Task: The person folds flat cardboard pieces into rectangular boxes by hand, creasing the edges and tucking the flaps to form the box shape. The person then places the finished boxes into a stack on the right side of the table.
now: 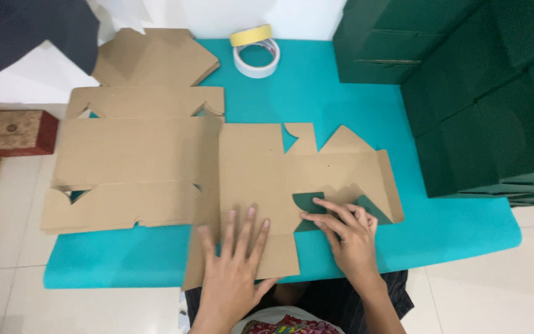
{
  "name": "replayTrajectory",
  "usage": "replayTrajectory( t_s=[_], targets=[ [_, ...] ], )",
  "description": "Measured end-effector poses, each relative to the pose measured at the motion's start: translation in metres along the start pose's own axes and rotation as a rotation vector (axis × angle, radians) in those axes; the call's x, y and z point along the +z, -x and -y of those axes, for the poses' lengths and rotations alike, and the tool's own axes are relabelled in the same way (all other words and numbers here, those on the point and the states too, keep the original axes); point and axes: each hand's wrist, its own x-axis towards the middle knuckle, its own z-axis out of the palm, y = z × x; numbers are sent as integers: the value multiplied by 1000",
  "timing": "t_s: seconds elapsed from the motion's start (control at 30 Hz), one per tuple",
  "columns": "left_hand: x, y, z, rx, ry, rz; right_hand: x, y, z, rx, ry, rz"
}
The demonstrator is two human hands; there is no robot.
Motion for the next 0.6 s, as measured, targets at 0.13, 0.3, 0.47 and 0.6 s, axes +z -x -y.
replayTrajectory(
  t_s=[0.13,0.3,0.47,0.6],
  targets=[
    [-7,12,23,-63,-2,-11,2,3,-2,-37,41,-19],
    [-6,20,45,22,177,6,-13,4,4,-160,-56,108],
    [-4,14,56,33,430,-2,-8,12,10,-220,-60,255],
    [-4,-5,51,-161,457,-256,8,6,27,-94,-183,35]
  ],
)
